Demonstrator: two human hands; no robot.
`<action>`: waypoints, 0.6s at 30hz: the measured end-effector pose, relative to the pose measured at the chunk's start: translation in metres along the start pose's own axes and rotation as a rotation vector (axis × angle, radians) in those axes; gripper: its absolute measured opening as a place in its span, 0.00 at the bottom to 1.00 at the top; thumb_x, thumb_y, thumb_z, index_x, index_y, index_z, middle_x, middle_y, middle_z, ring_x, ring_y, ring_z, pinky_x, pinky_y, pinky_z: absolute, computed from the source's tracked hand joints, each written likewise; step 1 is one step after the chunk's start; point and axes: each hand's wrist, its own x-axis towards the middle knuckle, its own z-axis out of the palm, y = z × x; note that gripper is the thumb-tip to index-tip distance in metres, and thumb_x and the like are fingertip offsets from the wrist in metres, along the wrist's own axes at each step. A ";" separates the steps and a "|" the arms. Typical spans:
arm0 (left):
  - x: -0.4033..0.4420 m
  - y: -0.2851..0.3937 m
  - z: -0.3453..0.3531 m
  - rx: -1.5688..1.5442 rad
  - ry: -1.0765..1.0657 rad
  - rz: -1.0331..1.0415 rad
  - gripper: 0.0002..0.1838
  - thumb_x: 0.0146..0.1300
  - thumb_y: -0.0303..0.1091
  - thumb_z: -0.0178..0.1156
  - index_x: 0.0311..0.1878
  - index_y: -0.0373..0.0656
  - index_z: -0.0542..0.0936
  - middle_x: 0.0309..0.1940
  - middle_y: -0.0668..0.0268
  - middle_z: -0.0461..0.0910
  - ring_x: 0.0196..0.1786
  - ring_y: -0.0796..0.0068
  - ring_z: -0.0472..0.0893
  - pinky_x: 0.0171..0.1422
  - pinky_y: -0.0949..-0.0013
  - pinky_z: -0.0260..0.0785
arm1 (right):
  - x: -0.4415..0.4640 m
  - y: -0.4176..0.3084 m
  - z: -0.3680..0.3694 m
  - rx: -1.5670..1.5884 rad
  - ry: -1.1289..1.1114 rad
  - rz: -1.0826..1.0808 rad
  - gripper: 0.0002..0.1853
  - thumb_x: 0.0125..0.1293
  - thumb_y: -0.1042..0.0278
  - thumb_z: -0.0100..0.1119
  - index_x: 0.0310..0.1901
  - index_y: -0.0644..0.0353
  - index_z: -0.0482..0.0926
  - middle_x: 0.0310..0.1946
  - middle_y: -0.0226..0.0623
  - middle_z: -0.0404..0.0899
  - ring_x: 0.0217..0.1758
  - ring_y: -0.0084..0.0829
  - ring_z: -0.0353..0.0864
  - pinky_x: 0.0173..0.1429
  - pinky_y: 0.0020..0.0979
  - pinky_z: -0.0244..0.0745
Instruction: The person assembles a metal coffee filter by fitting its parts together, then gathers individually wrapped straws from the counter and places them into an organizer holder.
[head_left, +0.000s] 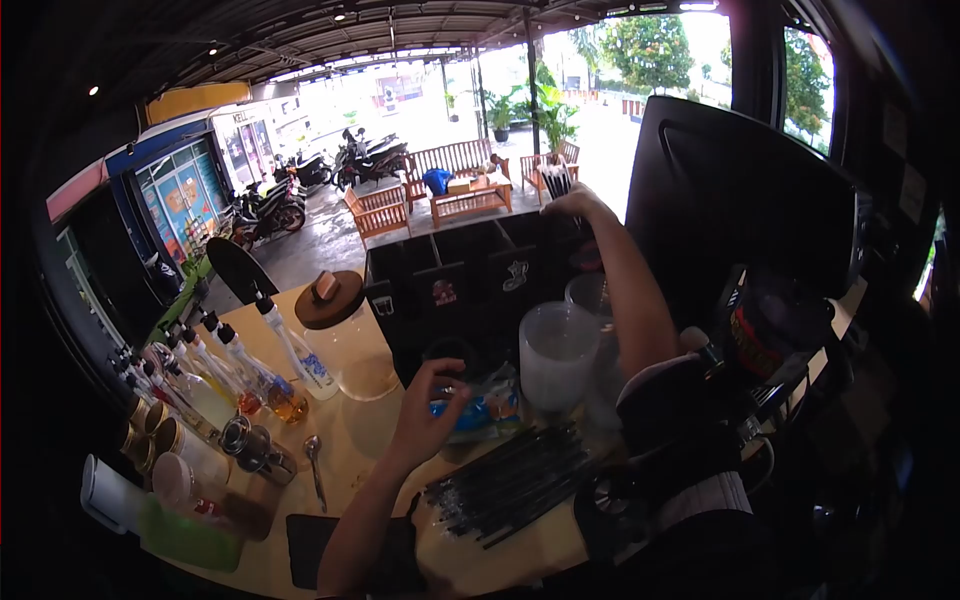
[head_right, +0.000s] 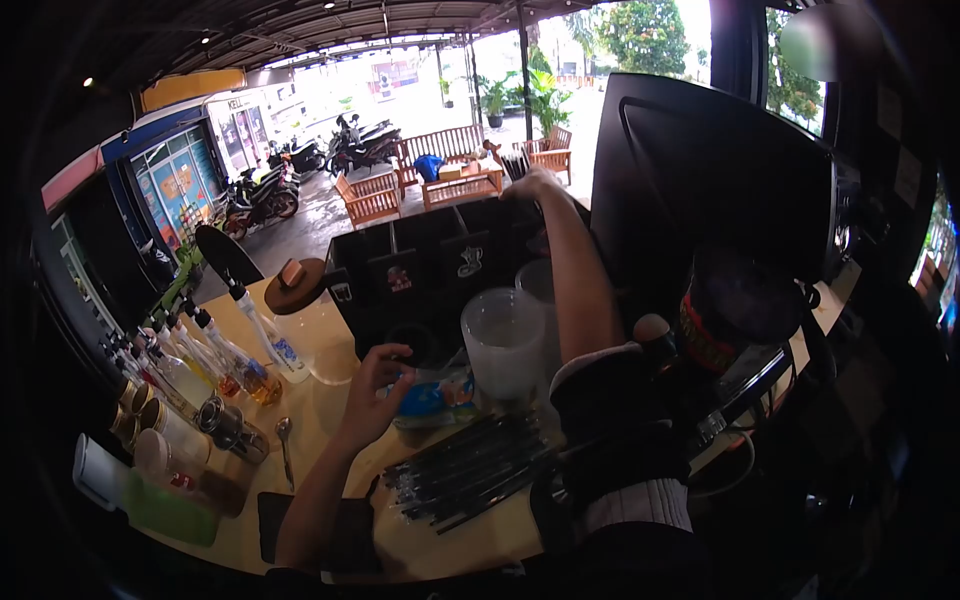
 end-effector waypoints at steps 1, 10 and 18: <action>-0.001 0.001 0.000 -0.001 -0.008 -0.011 0.19 0.59 0.27 0.58 0.54 0.39 0.68 0.48 0.61 0.71 0.46 0.75 0.76 0.48 0.71 0.71 | -0.009 -0.007 -0.008 -0.031 -0.034 0.052 0.49 0.28 0.40 0.75 0.52 0.65 0.73 0.52 0.46 0.74 0.57 0.42 0.72 0.62 0.34 0.67; -0.033 0.029 0.016 0.174 -0.265 -0.021 0.15 0.58 0.34 0.59 0.45 0.36 0.74 0.40 0.56 0.77 0.40 0.64 0.79 0.44 0.66 0.72 | -0.089 -0.058 -0.060 -0.165 -0.002 0.093 0.35 0.48 0.49 0.60 0.56 0.62 0.72 0.61 0.46 0.64 0.67 0.44 0.58 0.68 0.38 0.58; -0.097 0.009 0.074 0.721 -0.516 0.247 0.35 0.47 0.46 0.67 0.55 0.36 0.68 0.52 0.56 0.67 0.54 0.59 0.70 0.55 0.62 0.65 | -0.211 -0.109 -0.077 -0.444 0.259 -0.205 0.43 0.50 0.53 0.61 0.64 0.64 0.55 0.61 0.50 0.58 0.65 0.48 0.60 0.63 0.51 0.61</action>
